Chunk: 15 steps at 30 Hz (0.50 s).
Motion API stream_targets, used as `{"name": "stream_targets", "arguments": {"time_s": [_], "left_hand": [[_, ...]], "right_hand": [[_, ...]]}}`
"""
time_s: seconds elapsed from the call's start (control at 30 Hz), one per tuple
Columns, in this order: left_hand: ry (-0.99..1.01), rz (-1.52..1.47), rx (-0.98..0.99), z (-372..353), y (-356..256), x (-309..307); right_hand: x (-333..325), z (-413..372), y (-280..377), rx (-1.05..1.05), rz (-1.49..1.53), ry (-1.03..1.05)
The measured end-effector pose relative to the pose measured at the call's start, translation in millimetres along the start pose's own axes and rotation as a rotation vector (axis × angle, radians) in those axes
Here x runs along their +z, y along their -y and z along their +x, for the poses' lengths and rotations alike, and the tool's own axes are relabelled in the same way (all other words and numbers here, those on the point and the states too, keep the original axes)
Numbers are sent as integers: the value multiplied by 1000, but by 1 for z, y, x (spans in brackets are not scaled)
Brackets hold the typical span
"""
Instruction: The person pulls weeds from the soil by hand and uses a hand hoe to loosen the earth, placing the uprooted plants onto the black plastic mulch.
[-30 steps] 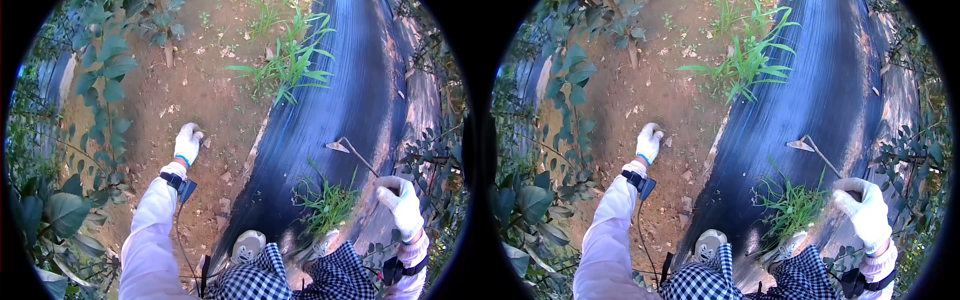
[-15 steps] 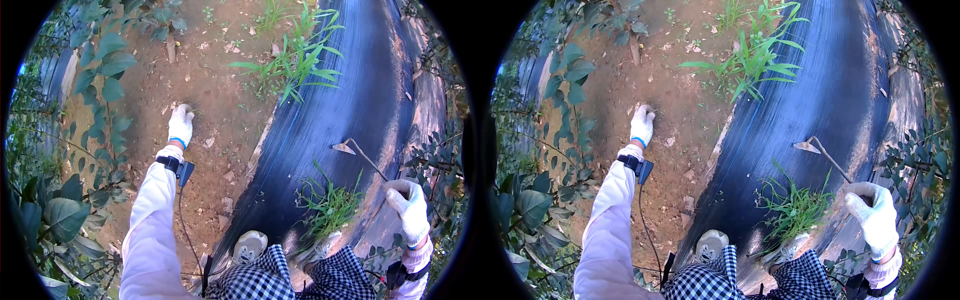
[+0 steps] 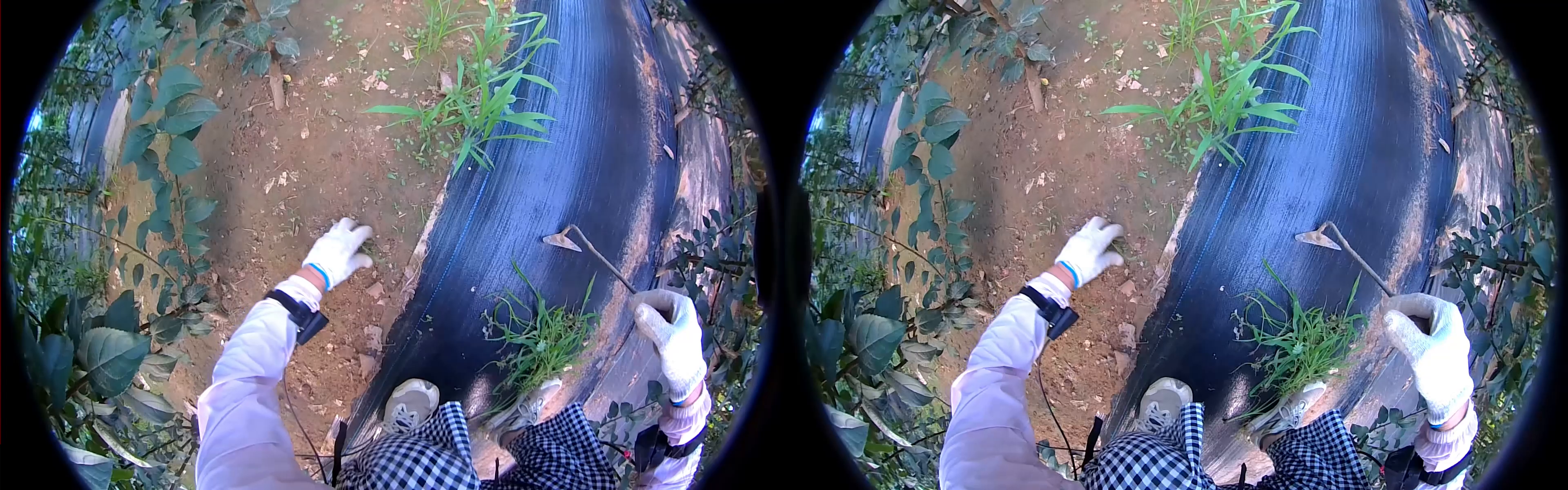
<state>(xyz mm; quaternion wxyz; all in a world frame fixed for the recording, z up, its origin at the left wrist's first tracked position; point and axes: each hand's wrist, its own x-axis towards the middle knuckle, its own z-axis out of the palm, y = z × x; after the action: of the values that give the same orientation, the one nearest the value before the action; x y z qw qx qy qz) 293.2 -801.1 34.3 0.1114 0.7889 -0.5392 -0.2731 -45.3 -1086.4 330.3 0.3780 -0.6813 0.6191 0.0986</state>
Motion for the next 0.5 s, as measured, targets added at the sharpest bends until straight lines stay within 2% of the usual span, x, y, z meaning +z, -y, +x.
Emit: {"name": "stream_targets", "arguments": {"time_s": [0.07,0.17,0.27,0.33,0.4,0.43,0.5], "left_hand": [[38,155,12,3,-8,10],[119,148,-52,0,1,34],[-269,-301,-272,4,-27,38],[82,-537,-7,4,-89,8],[469,-1074,43,0,-129,-11],[396,-901,-14,9,-126,-25],[-201,-434,-91,30,-69,10]], "right_hand": [[-1,-1,5,19,-23,9],[0,1,-1,15,-50,-14],[-3,2,6,20,8,102],[-1,1,1,3,9,33],[-1,0,5,6,18,39],[-1,-1,4,13,19,35],[-1,-2,2,22,29,16]]}}
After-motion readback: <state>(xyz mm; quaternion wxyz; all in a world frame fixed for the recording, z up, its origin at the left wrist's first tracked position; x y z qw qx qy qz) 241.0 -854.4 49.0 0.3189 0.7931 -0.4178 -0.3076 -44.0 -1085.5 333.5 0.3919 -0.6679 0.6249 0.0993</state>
